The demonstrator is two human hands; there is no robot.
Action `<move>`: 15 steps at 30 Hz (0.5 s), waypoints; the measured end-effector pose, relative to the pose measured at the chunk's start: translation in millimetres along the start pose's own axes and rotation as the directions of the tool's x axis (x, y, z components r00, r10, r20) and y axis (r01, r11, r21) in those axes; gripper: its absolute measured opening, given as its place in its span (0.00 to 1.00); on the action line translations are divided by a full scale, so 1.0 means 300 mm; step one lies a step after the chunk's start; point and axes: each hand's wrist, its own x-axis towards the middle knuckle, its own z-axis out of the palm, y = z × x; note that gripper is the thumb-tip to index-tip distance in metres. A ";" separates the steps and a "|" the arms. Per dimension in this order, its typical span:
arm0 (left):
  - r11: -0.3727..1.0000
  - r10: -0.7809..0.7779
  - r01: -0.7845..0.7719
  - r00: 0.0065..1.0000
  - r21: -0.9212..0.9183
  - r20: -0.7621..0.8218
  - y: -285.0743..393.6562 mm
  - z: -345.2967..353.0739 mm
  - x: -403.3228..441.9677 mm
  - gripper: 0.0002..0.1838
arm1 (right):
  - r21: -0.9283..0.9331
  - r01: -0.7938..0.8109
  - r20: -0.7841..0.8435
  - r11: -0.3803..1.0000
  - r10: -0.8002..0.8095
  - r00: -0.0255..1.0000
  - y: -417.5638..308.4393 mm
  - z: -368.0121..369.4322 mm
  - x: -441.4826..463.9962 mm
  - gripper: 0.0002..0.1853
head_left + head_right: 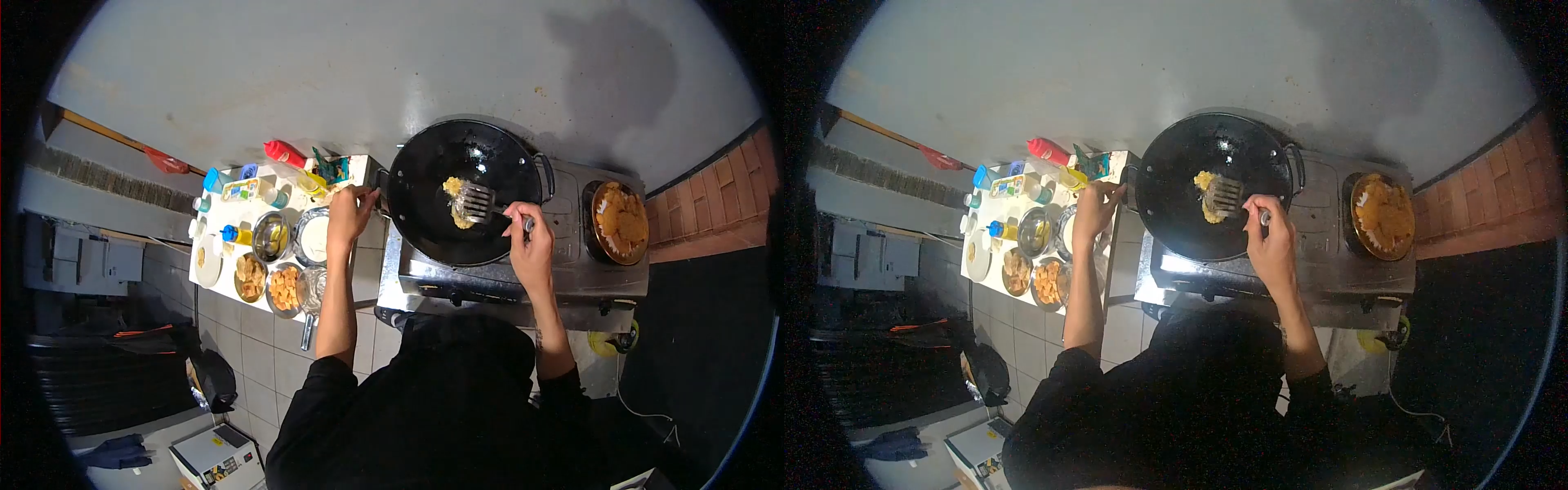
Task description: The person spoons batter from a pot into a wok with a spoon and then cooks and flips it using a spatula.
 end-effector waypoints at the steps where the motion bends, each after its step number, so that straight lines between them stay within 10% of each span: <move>1: 1.000 0.006 -0.006 1.000 -0.005 0.001 -0.004 0.001 0.002 0.14 | -0.003 0.038 0.014 0.999 -0.038 0.999 -0.007 -0.006 0.004 0.05; 15: 1.000 -0.001 0.001 0.999 -0.015 -0.049 -0.008 0.010 -0.002 0.14 | -0.135 0.045 0.028 0.990 -0.041 0.999 0.013 -0.040 0.002 0.06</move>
